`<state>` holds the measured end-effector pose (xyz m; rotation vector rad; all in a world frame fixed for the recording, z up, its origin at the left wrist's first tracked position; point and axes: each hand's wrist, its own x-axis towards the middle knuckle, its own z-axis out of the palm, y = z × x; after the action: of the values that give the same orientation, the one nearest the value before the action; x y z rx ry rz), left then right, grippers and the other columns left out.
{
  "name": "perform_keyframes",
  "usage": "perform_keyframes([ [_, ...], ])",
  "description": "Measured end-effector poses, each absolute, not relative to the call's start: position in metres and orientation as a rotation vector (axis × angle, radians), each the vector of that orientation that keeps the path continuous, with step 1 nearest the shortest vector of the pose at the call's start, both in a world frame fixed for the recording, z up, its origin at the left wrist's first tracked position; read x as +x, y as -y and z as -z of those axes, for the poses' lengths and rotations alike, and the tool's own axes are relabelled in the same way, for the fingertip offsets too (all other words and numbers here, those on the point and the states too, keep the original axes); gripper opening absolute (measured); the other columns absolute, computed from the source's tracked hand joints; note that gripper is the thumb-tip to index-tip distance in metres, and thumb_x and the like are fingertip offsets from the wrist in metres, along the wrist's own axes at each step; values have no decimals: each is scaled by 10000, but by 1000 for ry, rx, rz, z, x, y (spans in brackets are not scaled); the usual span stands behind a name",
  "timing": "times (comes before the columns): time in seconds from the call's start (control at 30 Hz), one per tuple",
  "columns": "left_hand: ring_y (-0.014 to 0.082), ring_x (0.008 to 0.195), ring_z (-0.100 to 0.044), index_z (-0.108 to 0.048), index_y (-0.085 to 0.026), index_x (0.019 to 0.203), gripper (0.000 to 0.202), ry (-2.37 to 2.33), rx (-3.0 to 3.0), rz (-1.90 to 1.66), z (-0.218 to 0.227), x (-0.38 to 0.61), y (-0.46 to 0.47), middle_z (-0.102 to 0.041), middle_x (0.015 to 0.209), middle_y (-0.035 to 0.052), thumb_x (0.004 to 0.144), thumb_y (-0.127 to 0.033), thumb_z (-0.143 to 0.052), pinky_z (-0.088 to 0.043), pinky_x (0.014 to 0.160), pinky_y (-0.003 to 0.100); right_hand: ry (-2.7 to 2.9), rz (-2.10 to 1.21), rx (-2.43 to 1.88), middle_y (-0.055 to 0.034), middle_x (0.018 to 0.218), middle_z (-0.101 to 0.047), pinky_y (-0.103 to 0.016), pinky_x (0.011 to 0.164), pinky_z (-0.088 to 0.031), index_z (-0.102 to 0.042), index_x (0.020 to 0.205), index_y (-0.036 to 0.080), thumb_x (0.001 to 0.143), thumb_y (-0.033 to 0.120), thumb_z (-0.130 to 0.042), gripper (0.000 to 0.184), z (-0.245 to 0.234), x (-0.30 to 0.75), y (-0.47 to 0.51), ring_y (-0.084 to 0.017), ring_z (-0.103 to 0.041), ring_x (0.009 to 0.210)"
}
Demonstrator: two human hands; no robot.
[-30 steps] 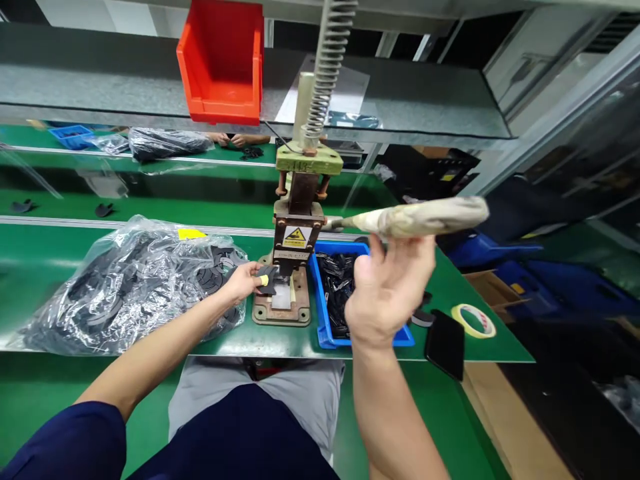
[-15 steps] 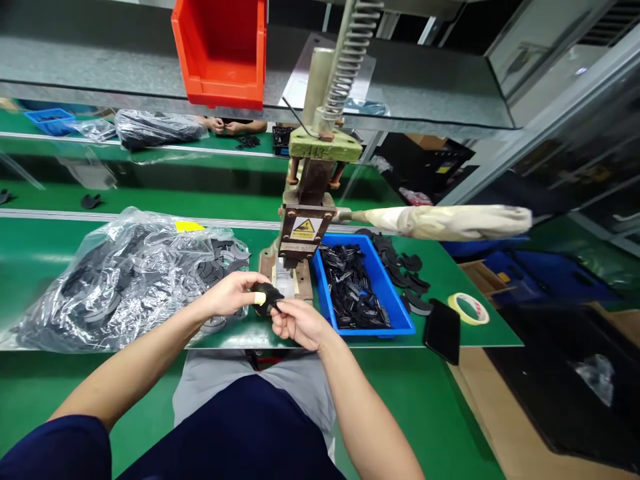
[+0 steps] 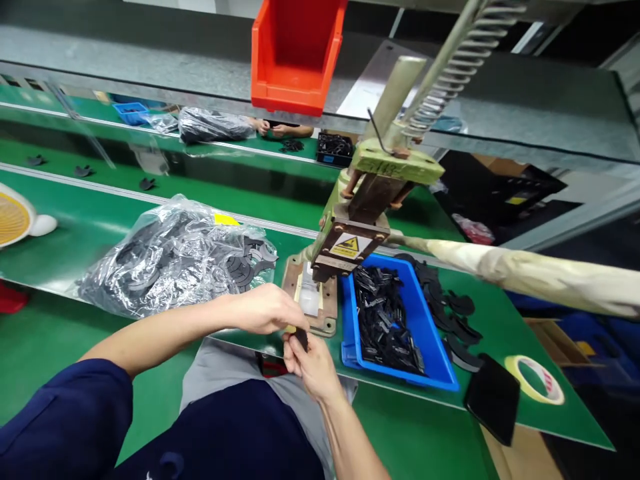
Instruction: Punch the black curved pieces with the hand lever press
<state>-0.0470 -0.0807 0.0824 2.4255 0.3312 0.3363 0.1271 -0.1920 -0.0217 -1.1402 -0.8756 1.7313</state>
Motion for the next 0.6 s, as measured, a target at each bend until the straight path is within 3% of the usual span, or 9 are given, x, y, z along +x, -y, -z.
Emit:
perform_keyframes([
  [0.13, 136, 771, -645, -734, -155, 971, 145, -486, 2064, -418, -73, -53, 75, -724, 905, 45, 853, -238, -720, -462, 666, 196, 906, -1764, -1168, 61, 526, -455, -223, 360, -222, -661, 891, 158, 706, 735, -698, 607, 14, 130, 187, -50, -324, 364],
  [0.3, 102, 629, -585, -716, -112, 876, 172, -870, 1650, -689, -39, -74, 34, -668, 713, -6, 755, -211, -786, -444, 598, 193, 983, -1573, -1320, -3, 633, -600, -218, 419, -348, -713, 990, 162, 756, 697, -676, 585, 27, 137, 177, -96, -501, 497],
  [0.37, 104, 624, -593, -713, -106, 841, 119, -1039, 1541, -912, -27, -92, -2, -680, 716, 3, 748, -163, -760, -463, 613, 208, 1094, -1387, -1456, -16, 631, -635, -224, 477, -428, -741, 931, 169, 741, 648, -721, 516, 43, 143, 177, -117, -557, 543],
  [0.47, 102, 591, -588, -722, -112, 832, 125, -1343, 1439, -1141, -14, -128, -68, -684, 708, 5, 726, -151, -775, -484, 623, 228, 1458, -943, -1632, -61, 747, -739, -265, 638, -555, -772, 846, 211, 781, 658, -659, 465, 70, 152, 183, -183, -688, 661],
  [0.6, 114, 603, -629, -715, -125, 854, 148, -1765, 1251, -1235, -8, -175, -155, -684, 720, 11, 721, -105, -776, -529, 654, 242, 1725, -500, -1508, -46, 806, -774, -280, 781, -588, -777, 812, 255, 906, 515, -583, 338, 95, 147, 193, -199, -742, 749],
])
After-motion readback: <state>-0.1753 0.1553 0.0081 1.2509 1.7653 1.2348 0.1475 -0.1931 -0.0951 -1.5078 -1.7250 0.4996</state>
